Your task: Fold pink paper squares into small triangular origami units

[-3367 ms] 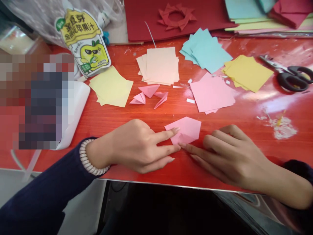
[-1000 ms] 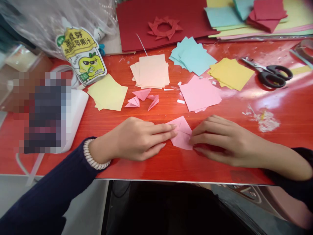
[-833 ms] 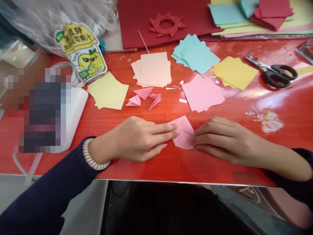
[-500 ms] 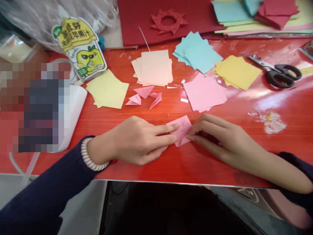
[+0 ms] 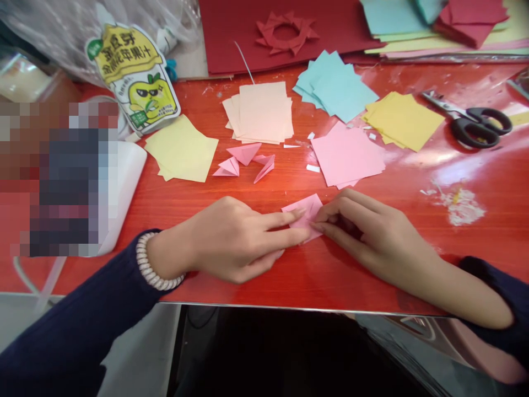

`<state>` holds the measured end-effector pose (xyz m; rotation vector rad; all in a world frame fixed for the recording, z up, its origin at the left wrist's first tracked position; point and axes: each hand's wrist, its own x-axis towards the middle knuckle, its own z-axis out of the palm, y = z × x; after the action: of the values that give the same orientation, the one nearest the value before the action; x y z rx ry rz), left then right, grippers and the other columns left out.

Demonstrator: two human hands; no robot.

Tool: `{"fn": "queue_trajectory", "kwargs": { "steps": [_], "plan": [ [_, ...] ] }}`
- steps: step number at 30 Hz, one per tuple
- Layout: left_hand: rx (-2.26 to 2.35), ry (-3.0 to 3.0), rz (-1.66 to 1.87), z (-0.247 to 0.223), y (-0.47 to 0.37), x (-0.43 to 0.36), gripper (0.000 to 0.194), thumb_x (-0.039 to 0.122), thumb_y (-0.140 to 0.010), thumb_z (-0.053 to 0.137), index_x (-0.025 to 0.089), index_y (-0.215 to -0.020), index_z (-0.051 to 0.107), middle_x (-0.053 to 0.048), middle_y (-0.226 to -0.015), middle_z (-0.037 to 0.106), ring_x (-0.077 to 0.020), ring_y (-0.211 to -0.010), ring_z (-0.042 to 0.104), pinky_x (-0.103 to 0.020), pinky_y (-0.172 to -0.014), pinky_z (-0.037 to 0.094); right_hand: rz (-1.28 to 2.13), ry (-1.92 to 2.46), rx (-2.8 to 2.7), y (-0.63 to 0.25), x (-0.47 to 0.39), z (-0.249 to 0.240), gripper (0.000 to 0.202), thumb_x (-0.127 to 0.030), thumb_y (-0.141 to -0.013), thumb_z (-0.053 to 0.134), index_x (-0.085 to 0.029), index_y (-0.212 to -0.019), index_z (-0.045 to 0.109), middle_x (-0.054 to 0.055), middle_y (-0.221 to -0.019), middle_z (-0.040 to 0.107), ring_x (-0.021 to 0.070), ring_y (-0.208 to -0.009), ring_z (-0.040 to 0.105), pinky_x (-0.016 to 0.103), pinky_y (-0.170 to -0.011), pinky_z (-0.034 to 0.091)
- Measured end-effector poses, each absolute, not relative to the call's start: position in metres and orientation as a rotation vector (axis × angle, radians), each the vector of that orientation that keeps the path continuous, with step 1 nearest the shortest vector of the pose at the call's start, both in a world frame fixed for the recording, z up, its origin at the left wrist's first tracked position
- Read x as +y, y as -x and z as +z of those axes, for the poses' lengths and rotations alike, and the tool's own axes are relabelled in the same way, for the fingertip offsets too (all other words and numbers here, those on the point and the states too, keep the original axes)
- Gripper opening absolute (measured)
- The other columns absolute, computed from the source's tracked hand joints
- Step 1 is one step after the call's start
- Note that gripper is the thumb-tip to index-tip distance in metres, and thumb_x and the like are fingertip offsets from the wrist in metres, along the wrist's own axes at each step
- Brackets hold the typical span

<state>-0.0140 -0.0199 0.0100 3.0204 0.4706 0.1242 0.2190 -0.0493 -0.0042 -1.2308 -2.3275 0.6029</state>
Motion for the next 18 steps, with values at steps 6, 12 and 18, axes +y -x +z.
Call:
{"fn": "queue_trajectory", "kwargs": {
  "steps": [6,12,18],
  "plan": [
    [0.473,-3.1,0.121,0.0101,0.0149,-0.0213,0.043,0.028,-0.087,0.039,0.029,-0.13,0.042,-0.003,-0.142,0.036,-0.0075,-0.05,0.053,-0.027,-0.045,0.037,0.585,1.257,-2.336,-0.2179,-0.049,-0.0061,0.007,-0.017,-0.086,0.05,-0.013,-0.081,0.054,0.002,-0.073,0.049,0.0103,-0.06,0.045,0.024,-0.055,0.037],
    [0.467,-3.123,0.114,0.0098,0.0144,-0.0236,0.04,0.03,-0.088,0.039,0.029,-0.127,0.047,-0.007,-0.146,0.029,-0.0061,-0.048,0.052,-0.026,-0.046,0.036,0.585,1.297,-2.326,-0.2168,-0.05,-0.0049,0.009,-0.019,-0.086,0.05,-0.014,-0.08,0.053,0.002,-0.073,0.049,0.0104,-0.061,0.045,0.025,-0.055,0.037],
    [0.497,-3.13,0.087,0.0101,0.0138,-0.0243,0.039,0.031,-0.089,0.037,0.03,-0.127,0.046,-0.006,-0.144,0.032,-0.0072,-0.049,0.053,-0.025,-0.043,0.032,0.474,1.355,-2.286,-0.221,-0.0527,-0.0085,0.009,-0.023,-0.085,0.053,-0.015,-0.086,0.05,0.004,-0.08,0.045,0.0115,-0.062,0.044,0.026,-0.054,0.037]
  ]
}}
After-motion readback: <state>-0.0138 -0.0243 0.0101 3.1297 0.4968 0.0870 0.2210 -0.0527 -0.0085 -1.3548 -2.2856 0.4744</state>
